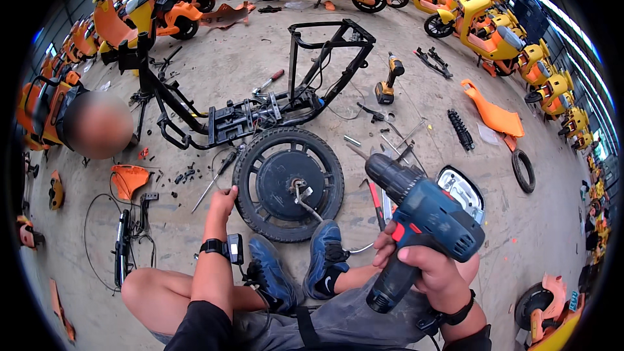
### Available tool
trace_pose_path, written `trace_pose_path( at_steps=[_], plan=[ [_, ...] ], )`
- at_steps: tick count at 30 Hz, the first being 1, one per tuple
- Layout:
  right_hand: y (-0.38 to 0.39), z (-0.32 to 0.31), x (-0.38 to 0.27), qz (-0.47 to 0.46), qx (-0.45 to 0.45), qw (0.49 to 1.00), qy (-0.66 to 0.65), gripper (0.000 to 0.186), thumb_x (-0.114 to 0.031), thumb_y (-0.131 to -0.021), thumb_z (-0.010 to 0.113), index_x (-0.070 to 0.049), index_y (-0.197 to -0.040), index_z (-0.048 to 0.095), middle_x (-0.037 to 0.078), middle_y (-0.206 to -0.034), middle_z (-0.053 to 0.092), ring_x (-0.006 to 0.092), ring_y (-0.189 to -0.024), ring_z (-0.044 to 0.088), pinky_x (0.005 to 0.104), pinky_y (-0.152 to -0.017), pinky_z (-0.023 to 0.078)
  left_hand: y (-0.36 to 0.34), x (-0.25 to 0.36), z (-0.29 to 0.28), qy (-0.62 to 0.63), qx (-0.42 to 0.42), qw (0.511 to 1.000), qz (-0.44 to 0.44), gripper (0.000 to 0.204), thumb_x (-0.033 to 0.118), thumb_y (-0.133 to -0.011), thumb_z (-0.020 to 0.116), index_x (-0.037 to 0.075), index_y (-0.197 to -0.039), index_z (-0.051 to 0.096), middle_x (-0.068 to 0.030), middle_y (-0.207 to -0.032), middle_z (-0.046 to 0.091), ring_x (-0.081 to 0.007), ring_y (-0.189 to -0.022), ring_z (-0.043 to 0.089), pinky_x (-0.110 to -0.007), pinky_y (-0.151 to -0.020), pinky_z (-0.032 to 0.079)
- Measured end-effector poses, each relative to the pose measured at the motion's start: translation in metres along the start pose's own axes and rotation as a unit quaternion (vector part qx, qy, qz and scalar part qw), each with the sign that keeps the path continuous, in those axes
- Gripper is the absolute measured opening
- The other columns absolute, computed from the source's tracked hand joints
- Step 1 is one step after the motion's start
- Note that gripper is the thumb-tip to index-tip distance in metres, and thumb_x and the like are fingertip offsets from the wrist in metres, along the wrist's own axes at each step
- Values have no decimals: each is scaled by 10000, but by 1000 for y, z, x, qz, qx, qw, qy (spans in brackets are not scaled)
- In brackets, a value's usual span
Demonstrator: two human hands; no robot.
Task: The person sits on the floor and uses a power drill to unscrew bolts from a scooter wheel hub, then uses a screwdriver to pry and loosen components on the hub while holding the wheel between their legs.
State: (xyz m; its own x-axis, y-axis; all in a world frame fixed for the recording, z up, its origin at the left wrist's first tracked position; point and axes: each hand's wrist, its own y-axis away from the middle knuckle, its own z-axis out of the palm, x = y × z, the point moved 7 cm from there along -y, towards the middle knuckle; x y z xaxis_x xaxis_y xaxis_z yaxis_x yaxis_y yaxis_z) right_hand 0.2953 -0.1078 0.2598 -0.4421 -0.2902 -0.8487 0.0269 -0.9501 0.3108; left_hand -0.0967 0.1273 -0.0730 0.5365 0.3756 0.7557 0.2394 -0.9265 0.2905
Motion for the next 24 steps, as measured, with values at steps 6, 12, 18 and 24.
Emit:
trace_pose_path(
  at_steps=[6,12,18,24],
  plan=[
    [-49,-25,69,170,61,983,33,312,-58,-781,581,50,-1073,584,131,-909,640,233,-771,662,356,-738,541,-8,-20,4,11,17,1000,3,391,365,-933,607,26,-1103,698,-240,-977,697,-357,-942,683,-400,-843,504],
    [-63,-53,101,223,97,969,44,256,-54,-792,580,38,-1028,614,111,-864,642,228,-740,661,346,-722,539,-20,-86,2,-12,75,997,-15,440,380,-965,560,-31,-1059,685,-232,-899,697,-282,-845,675,-391,-794,494],
    [-65,-67,112,233,113,962,84,222,-30,-807,579,37,-1017,604,102,-846,640,223,-707,660,330,-679,545,-17,-72,-2,-62,36,997,-6,412,349,-960,558,-35,-1053,676,-268,-937,682,-385,-913,669,-445,-805,502],
    [-96,-39,147,248,92,961,76,145,-47,-807,642,-25,-943,595,77,-812,637,188,-647,655,314,-606,542,41,46,-41,-247,35,968,-3,381,345,-914,594,-12,-1044,626,-256,-1040,675,-424,-985,644,-482,-851,507]
  ],
)
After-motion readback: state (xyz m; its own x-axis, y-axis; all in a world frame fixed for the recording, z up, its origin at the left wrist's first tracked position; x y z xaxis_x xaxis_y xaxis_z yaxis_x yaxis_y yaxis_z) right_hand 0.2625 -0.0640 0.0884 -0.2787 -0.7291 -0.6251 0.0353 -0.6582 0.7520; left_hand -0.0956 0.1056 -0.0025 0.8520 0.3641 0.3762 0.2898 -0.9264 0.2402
